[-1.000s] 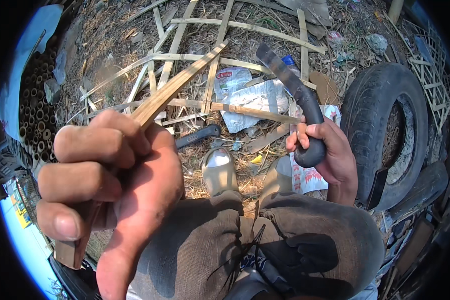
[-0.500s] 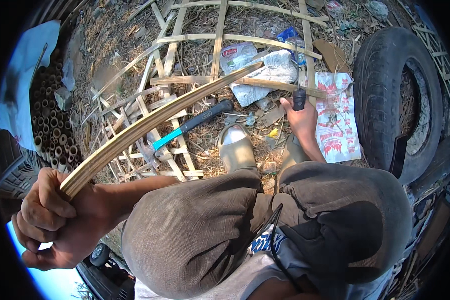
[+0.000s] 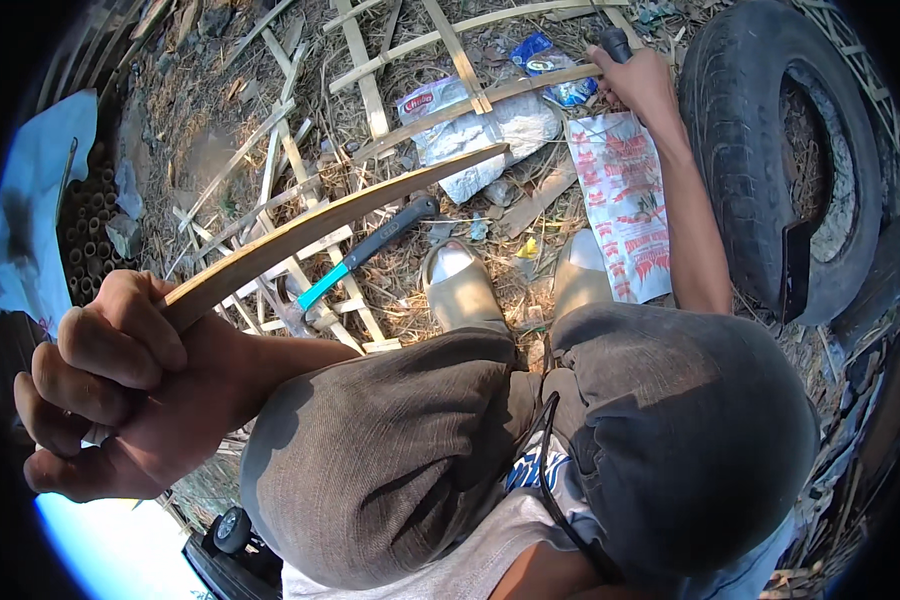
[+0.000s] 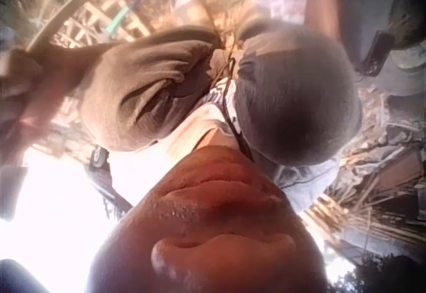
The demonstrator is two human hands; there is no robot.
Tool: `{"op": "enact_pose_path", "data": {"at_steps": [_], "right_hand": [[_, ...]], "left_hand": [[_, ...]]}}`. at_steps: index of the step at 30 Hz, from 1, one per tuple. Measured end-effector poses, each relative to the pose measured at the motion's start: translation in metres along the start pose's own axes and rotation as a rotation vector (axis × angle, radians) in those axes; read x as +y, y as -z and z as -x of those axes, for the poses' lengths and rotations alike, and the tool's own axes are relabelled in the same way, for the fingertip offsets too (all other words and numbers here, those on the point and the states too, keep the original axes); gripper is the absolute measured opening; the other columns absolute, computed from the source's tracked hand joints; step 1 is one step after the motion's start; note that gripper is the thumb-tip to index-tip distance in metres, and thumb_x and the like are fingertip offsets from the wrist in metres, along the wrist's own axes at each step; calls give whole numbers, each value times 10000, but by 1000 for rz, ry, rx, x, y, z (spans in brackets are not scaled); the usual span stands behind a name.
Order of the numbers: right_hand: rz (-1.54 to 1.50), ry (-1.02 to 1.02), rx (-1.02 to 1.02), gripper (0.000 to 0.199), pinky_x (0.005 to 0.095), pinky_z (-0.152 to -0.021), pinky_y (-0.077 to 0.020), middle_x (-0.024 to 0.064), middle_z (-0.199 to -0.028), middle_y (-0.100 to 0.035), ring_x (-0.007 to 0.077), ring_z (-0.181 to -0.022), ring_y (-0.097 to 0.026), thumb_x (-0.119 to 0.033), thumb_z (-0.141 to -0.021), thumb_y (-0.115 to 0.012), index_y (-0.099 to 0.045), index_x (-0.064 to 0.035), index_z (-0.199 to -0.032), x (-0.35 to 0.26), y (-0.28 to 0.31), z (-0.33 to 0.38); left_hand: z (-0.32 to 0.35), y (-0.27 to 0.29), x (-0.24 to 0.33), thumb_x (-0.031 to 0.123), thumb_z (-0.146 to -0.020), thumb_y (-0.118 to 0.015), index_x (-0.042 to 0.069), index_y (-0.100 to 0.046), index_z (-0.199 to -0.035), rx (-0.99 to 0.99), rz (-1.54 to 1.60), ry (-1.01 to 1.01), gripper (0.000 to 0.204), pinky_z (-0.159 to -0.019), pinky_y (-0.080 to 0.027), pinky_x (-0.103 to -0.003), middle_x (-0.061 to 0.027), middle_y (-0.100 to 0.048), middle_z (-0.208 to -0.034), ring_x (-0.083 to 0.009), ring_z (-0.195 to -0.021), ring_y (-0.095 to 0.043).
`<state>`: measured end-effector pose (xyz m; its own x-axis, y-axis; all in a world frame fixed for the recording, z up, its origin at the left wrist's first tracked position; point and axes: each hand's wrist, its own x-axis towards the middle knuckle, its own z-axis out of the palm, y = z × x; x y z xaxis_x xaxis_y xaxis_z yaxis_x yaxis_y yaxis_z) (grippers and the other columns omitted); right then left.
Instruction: The person builds a bamboo lattice structure by nailing thin bamboo strips together and carving a wooden piece using a large blade.
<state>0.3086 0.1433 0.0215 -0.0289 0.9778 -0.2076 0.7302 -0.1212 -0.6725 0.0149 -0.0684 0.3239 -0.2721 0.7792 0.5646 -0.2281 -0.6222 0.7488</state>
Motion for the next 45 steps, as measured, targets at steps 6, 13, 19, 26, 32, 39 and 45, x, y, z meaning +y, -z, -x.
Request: {"op": "enact_pose_path", "data": {"at_steps": [6, 13, 19, 26, 32, 39, 45], "right_hand": [[-464, -14, 177, 638, 268, -450, -404, 13, -536, -543, 107, -447, -507, -594, -953, -643, -648, -10, -696, 18, 28, 103], [-692, -175, -239, 638, 256, -378, -225, -41, -484, -387, 54, -393, -344, -659, -988, -538, -534, -72, -737, -5, 88, 137], [-533, -123, -161, 704, 241, -379, -226, -42, -490, -377, 59, -377, -321, -729, -985, -431, -598, -63, -832, -107, 185, 97], [-407, 1, -30, 602, 200, -326, -241, -52, -500, -353, 27, -343, -290, -674, -1030, -388, -526, -108, -877, -193, 285, 73], [-943, -427, -417, 622, 242, -360, -290, -8, -509, -436, 72, -381, -380, -649, -1035, -428, -542, -79, -813, -213, 186, 100], [-456, -766, -461, 739, 397, -492, -419, 89, -546, -528, 201, -492, -547, -659, -1017, -446, -562, -2, -699, -178, 133, 186], [-445, -687, -516, 694, 415, -652, -435, 159, -639, -555, 206, -660, -533, -590, -1026, -499, -635, 63, -832, -206, 145, 267]], "left_hand": [[-23, -14, -36, 351, -1006, -475, 188, -377, -669, 29, -221, -92, 387, -391, -165, -234, 51, -250, -533, -72, -442, -173], [-77, -10, -54, 461, -1062, -374, 123, -411, -752, -278, -85, 176, 460, -509, -314, -270, -12, -305, -656, -148, -624, -313], [-114, -14, -45, 387, -1096, -244, 146, -292, -604, -567, -132, 397, 549, -483, -384, -265, -19, -305, -607, -156, -590, -343], [-120, -39, -64, 267, -1032, -542, 111, -375, -543, -29, -180, 313, 541, -411, -209, -260, 40, -340, -477, -55, -419, -291], [-111, -48, -79, 271, -1035, -556, 10, -516, -579, 250, -316, 347, 527, -425, -281, -249, -7, -461, -503, -67, -440, -393], [-85, -79, -64, 268, -991, -580, -37, -542, -607, 297, -505, 503, 493, -457, -288, -307, -11, -475, -531, -99, -471, -372], [-66, -117, -52, 260, -1010, -590, -28, -500, -571, 485, -688, 600, 532, -472, -255, -313, -7, -433, -507, -102, -474, -353]]}}
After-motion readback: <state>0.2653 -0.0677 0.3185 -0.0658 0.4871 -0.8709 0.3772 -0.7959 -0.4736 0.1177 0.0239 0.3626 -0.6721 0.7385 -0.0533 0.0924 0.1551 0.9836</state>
